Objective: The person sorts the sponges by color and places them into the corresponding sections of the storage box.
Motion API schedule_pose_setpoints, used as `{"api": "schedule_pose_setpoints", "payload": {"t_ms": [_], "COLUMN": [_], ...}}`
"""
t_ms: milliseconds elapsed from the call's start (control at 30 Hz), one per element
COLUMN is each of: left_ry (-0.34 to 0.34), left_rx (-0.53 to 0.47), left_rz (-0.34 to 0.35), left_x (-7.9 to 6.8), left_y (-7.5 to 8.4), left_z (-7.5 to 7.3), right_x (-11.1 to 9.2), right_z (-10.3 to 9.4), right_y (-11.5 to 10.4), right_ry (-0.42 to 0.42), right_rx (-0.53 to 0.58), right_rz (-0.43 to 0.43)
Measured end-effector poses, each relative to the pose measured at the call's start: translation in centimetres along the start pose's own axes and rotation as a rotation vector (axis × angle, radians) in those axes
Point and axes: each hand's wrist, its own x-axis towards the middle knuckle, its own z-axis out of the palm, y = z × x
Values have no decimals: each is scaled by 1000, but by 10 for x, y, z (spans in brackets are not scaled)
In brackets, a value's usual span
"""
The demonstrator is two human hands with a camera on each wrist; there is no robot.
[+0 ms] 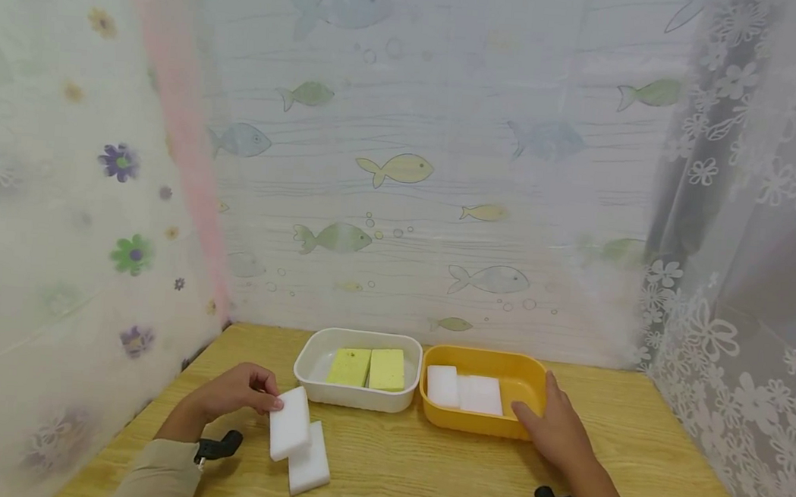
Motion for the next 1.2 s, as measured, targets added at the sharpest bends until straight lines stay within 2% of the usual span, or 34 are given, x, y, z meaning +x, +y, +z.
{"api": "schedule_pose_setpoints", "payload": {"t_ms": [100, 300, 500, 933, 1200], "left_ry": [-23, -22, -23, -37, -31], "left_rx": [26, 82, 151, 160, 135], "left_rz": [-6, -46, -37, 13, 37], "left_x": [4, 8, 16, 31, 36], "left_y": [2, 6, 10, 32, 48], "left_z": [7, 18, 29, 63, 81], "right_x": [0, 0, 0, -2, -2], "right_z": [0, 2, 1, 0, 0], "right_y": [0, 2, 2, 3, 1], "right_ry": [5, 10, 10, 4, 1], "right_rx": [-1, -7, -2, 7, 23], "right_rz": [-5, -33, -31, -37, -34]}}
